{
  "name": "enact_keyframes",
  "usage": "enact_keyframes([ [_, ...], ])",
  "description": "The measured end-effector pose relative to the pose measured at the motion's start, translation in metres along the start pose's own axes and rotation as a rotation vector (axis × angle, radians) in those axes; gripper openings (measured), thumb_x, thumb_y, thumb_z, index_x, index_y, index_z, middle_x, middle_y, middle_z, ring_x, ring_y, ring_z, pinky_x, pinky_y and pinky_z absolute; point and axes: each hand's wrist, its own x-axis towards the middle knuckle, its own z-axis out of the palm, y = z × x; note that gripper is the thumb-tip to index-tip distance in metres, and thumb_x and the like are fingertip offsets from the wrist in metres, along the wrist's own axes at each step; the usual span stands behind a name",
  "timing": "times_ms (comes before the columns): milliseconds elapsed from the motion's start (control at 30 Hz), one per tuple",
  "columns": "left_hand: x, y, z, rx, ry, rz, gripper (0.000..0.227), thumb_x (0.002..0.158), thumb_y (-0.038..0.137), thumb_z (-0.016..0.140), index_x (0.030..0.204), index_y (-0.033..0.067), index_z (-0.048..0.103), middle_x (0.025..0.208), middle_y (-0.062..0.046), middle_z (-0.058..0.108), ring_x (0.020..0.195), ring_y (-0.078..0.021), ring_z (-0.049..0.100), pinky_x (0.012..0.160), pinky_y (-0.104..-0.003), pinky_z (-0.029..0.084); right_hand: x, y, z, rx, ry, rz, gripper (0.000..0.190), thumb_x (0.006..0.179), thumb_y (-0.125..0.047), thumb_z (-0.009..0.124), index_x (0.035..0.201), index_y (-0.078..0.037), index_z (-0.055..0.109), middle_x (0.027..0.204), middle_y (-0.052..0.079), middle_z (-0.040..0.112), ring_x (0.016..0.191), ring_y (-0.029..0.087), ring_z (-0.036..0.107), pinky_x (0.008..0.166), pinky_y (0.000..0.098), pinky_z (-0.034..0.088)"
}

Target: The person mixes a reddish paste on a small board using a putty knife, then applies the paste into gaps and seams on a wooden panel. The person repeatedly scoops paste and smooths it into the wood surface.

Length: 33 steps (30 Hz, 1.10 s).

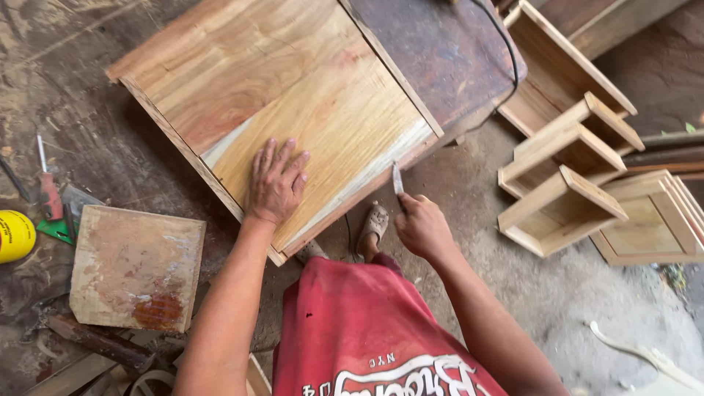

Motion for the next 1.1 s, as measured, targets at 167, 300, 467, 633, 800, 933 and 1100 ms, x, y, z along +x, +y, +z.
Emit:
enact_keyframes([
  [167, -0.003, 0.001, -0.001, 0.010, 0.000, 0.008, 0.043, 0.101, 0.031, 0.058, 0.141, 0.0188, 0.066, 0.158, -0.015, 0.049, 0.147, -0.0455, 0.038, 0.121, -0.057, 0.027, -0.013, -0.010, -0.014, 0.032, -0.199, 0.233, 0.041, 0.091, -0.015, 0.059, 0.131, -0.010, 0.066, 0.120, 0.013, 0.068, 0.086, 0.029, 0.071, 0.072, 0.0419, 0.060],
  [300, -0.001, 0.000, 0.001, 0.000, 0.004, 0.002, 0.042, 0.098, 0.029, 0.061, 0.138, 0.0198, 0.067, 0.157, -0.013, 0.050, 0.148, -0.0445, 0.039, 0.124, -0.056, 0.028, -0.002, 0.011, -0.037, 0.163, 0.037, 0.292, 0.038, 0.101, -0.016, 0.054, 0.137, -0.012, 0.065, 0.116, 0.015, 0.072, 0.081, 0.019, 0.071, 0.065, 0.0330, 0.060],
  [467, 0.004, -0.002, -0.001, -0.043, 0.076, 0.041, 0.041, 0.096, 0.026, 0.063, 0.136, 0.0163, 0.069, 0.154, -0.016, 0.052, 0.144, -0.0464, 0.039, 0.121, -0.056, 0.029, -0.024, -0.001, 0.029, -0.003, 0.003, 0.165, 0.043, 0.102, -0.008, 0.050, 0.144, -0.006, 0.058, 0.116, 0.016, 0.073, 0.076, 0.023, 0.073, 0.061, 0.0370, 0.062],
  [633, -0.008, -0.001, 0.004, -0.065, 0.088, 0.028, 0.039, 0.096, 0.025, 0.065, 0.132, 0.0137, 0.071, 0.152, -0.016, 0.053, 0.144, -0.0464, 0.040, 0.121, -0.057, 0.030, -0.057, 0.010, 0.060, 0.264, 0.089, -0.148, 0.041, 0.091, -0.007, 0.059, 0.131, -0.002, 0.065, 0.106, 0.018, 0.076, 0.092, 0.032, 0.074, 0.080, 0.0442, 0.058],
  [800, -0.018, 0.000, 0.002, -0.080, 0.118, -0.012, 0.026, 0.097, 0.020, 0.066, 0.120, 0.0113, 0.074, 0.152, -0.015, 0.055, 0.149, -0.0446, 0.040, 0.128, -0.054, 0.034, -0.021, 0.022, 0.023, 0.124, 0.190, -0.001, 0.029, 0.103, -0.006, 0.052, 0.128, -0.007, 0.067, 0.109, 0.016, 0.076, 0.093, 0.032, 0.075, 0.082, 0.0435, 0.059],
  [933, -0.072, 0.009, -0.015, -0.143, 0.337, -0.304, 0.045, 0.095, 0.024, 0.068, 0.137, 0.0074, 0.062, 0.153, -0.018, 0.049, 0.146, -0.0413, 0.040, 0.125, -0.055, 0.035, -0.049, -0.006, 0.046, 0.096, 0.044, -0.169, 0.042, 0.093, -0.003, 0.052, 0.133, -0.009, 0.064, 0.104, 0.016, 0.077, 0.080, 0.032, 0.075, 0.072, 0.0448, 0.059],
  [1100, -0.084, -0.014, 0.001, -0.399, 0.451, -0.876, 0.117, 0.079, 0.054, 0.082, 0.158, -0.0074, 0.020, 0.155, -0.038, 0.027, 0.143, -0.0526, 0.026, 0.113, -0.060, 0.027, -0.007, -0.047, 0.041, 0.003, -0.059, -0.228, 0.032, 0.100, -0.018, 0.059, 0.131, -0.013, 0.067, 0.098, 0.016, 0.077, 0.070, 0.035, 0.073, 0.061, 0.0462, 0.058],
])
